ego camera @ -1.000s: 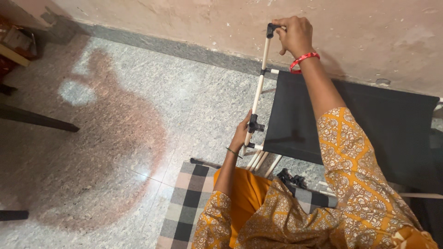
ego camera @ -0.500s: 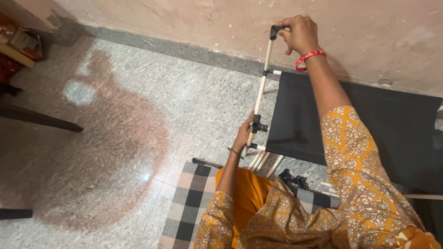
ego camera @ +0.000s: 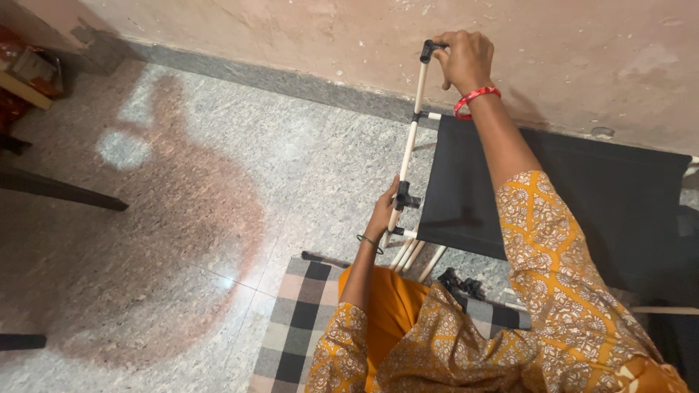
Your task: The person assembles a small folding table by connecting white PVC pipes with black corner joints and attaching a black fabric top. They insert the pipes into the joints, secure the fabric, and adjust the frame while sitting on a mat.
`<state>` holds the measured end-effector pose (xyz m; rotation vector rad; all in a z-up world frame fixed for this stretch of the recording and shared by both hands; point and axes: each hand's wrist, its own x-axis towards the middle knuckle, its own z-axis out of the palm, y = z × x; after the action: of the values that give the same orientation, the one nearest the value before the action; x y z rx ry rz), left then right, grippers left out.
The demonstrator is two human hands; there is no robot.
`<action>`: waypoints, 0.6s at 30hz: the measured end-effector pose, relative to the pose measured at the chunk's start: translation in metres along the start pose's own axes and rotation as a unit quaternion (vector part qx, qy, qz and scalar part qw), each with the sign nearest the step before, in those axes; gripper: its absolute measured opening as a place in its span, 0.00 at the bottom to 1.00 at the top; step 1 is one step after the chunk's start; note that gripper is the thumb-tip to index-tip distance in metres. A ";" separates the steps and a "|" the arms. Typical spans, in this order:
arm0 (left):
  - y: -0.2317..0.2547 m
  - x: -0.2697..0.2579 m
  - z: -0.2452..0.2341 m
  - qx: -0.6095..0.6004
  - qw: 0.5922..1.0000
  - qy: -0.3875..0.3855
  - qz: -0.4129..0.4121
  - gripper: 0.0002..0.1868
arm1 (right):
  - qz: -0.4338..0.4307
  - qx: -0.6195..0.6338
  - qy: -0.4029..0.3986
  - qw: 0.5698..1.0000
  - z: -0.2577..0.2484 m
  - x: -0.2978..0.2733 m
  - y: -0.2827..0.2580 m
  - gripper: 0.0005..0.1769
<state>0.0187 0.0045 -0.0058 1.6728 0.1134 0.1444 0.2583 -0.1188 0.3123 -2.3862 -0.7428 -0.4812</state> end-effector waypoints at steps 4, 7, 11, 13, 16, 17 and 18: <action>-0.001 0.001 0.000 0.011 0.999 -0.006 -0.033 0.36 | 0.005 -0.008 -0.061 0.998 -0.004 -0.001 0.006 0.13; -0.006 0.004 -0.002 0.158 0.901 0.099 0.392 0.45 | -0.110 -0.054 -0.060 0.991 -0.016 -0.016 0.021 0.26; -0.016 0.022 -0.010 0.010 0.999 -0.030 0.017 0.28 | -0.187 -0.096 -0.042 0.977 -0.039 -0.086 0.056 0.39; -0.015 0.034 -0.016 -0.063 0.994 -0.081 -0.043 0.13 | -0.148 -0.085 -0.077 0.982 -0.057 -0.144 0.070 0.35; -0.012 0.033 -0.027 0.014 0.996 -0.090 -0.002 0.13 | -0.151 -0.098 -0.093 0.979 -0.085 -0.249 0.088 0.29; -0.010 0.029 -0.026 -0.083 0.992 -0.078 -0.049 0.12 | -0.127 -0.095 -0.083 0.984 -0.098 -0.284 0.096 0.26; -0.007 0.024 -0.024 -0.177 0.977 -0.065 -0.096 0.11 | -0.104 -0.092 -0.071 0.988 -0.109 -0.319 0.103 0.24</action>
<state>0.0391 0.0323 -0.0100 1.3024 0.1410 -0.0883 0.0551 -0.3822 0.1959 -2.5456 -1.0611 -0.4876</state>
